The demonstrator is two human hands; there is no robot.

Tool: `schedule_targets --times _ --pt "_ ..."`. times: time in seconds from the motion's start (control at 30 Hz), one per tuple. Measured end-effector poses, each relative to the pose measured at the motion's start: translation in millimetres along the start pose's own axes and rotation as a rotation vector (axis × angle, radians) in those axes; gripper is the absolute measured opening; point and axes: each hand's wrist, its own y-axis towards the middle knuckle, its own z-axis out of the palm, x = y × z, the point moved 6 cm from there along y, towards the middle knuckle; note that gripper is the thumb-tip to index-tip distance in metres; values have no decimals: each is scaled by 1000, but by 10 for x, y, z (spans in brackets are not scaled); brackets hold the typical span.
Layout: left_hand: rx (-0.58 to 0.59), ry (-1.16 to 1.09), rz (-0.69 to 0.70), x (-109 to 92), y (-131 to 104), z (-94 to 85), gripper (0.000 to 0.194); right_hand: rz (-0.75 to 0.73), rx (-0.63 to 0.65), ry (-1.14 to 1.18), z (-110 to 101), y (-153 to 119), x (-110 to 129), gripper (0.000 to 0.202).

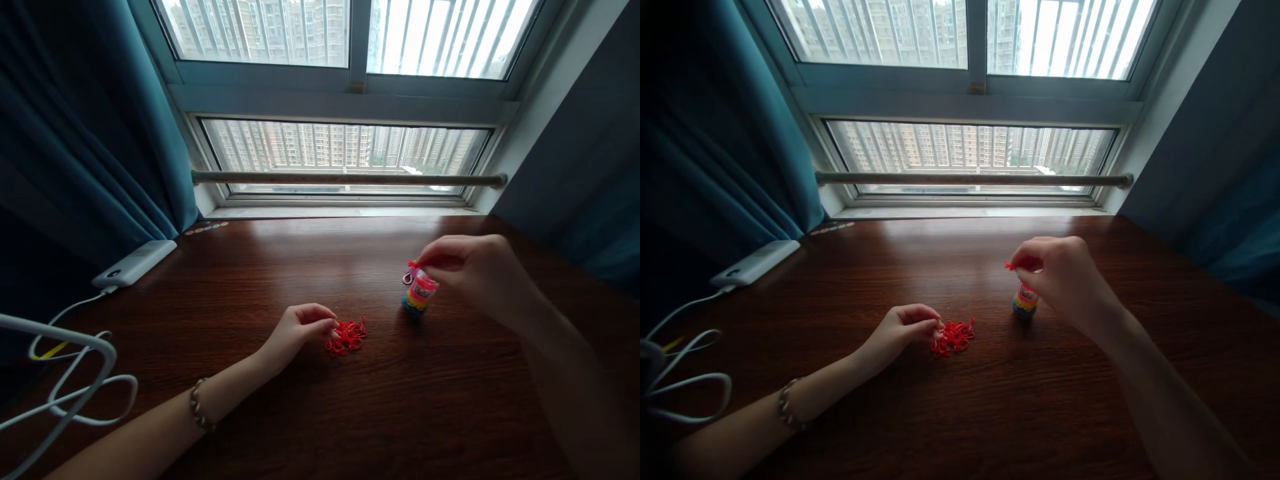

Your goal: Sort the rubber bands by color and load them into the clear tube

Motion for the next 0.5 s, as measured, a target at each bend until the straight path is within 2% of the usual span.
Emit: schedule_targets --times 0.03,0.1,0.2,0.33,0.5 --pt "0 4 2 7 8 -9 18 58 19 -46 -102 8 -101 11" --pt "-1 23 8 14 19 -24 19 124 89 -99 -177 13 -257 12" --pt "-8 46 18 10 23 -39 19 139 178 -131 -92 30 -361 14" --pt "-18 58 15 0 20 -46 18 119 241 -148 64 65 -389 16" --pt "-11 66 7 -4 22 -39 18 132 298 -93 89 51 -446 16"
